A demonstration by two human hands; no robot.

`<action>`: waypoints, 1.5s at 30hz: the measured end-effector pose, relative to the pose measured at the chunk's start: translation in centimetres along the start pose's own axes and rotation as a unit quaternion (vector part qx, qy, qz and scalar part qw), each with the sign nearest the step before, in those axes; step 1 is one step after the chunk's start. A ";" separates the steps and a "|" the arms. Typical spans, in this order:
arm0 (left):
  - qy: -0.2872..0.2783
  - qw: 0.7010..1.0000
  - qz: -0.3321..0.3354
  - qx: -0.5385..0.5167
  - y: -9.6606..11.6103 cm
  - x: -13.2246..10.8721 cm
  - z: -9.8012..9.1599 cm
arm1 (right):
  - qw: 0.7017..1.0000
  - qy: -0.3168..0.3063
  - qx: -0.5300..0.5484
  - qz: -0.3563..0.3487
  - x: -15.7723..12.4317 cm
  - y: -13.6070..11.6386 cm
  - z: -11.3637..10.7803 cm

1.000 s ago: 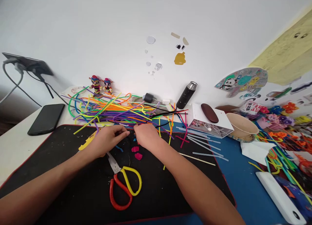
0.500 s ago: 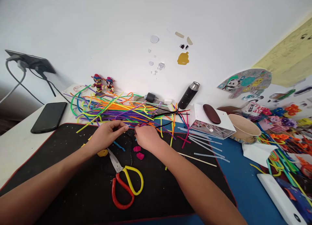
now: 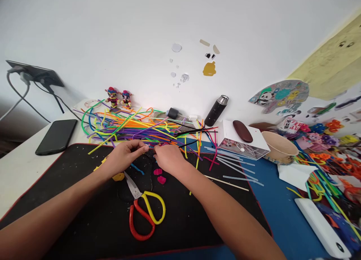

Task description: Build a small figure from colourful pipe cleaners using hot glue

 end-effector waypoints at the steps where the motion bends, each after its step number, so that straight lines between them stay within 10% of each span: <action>1: 0.000 1.000 -0.002 -0.004 0.0 0.0 0.0 | 1.000 -0.002 -0.001 -0.004 0.1 -0.2 0.0; 17: 0.022 0.997 -0.017 -0.070 0.2 0.1 -0.6 | 0.989 0.026 0.146 0.021 0.5 0.5 0.4; 19: 0.027 0.993 -0.026 -0.114 0.1 0.2 -0.8 | 0.944 0.036 0.323 0.049 0.4 1.3 0.7; 23: 0.006 0.975 -0.039 -0.219 0.0 0.2 -0.5 | 0.757 0.048 0.643 0.106 -0.3 2.3 1.1; 29: -0.046 0.950 -0.045 -0.306 0.6 -0.6 0.9 | 0.579 0.052 0.801 0.145 -2.2 1.9 0.7; 45: -0.023 0.965 0.001 -0.260 1.9 -1.5 1.5 | 0.522 0.002 0.843 0.134 -3.5 -0.8 2.3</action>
Point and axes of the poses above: each hand's wrist, its own x-axis towards the middle knuckle, its own z-axis out of the palm, y = z × x, the point moved 6 cm from there along x, towards the middle knuckle, and after that the axes turned 6 degrees about y, right-handed, at the moved point
